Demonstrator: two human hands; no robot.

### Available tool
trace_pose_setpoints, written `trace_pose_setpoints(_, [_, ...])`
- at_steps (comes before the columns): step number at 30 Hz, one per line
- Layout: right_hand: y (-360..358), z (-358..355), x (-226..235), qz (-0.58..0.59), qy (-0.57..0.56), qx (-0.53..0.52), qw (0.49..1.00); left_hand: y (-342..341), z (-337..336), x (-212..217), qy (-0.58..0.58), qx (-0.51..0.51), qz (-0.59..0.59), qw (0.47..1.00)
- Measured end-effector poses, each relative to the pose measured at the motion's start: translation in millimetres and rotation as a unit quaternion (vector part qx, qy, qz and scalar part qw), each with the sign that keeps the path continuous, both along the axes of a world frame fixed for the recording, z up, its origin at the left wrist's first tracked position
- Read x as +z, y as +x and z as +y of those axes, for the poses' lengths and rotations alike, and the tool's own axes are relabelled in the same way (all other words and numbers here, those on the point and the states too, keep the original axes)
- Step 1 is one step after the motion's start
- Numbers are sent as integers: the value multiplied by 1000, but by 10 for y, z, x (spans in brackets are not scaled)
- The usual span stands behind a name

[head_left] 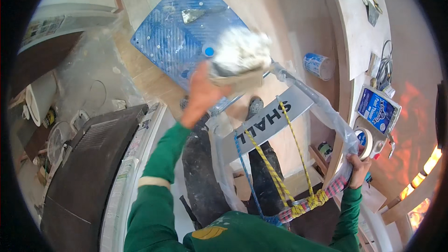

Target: The person fills a plastic bottle with water from a sink and places it in a refrigerator. They then move to a workbench to organize various items, including tape rolls, a blue tray, and a white bag, while another person works in the background.

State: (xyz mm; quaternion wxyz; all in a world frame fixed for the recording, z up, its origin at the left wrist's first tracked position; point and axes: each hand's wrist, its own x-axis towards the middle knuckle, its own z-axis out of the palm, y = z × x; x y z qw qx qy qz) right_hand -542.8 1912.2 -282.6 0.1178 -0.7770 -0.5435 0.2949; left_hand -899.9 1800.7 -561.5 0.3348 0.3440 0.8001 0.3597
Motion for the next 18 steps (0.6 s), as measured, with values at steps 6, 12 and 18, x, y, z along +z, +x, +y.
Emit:
trace_pose_setpoints(6, [15, 5, 1, -24, -9, 11, 1000, 996, 321, -1767, -152, -182, -24, 971])
trace_pose_setpoints(12, [-53, -44, -71, -7, 22, -61, 998, 1203, 511, -2622, -97, -224, 76, 967])
trace_pose_setpoints(18, [-16, -29, -42, 14, 19, -76, 997, 1116, 560, -2617, -154, -210, 38, 965])
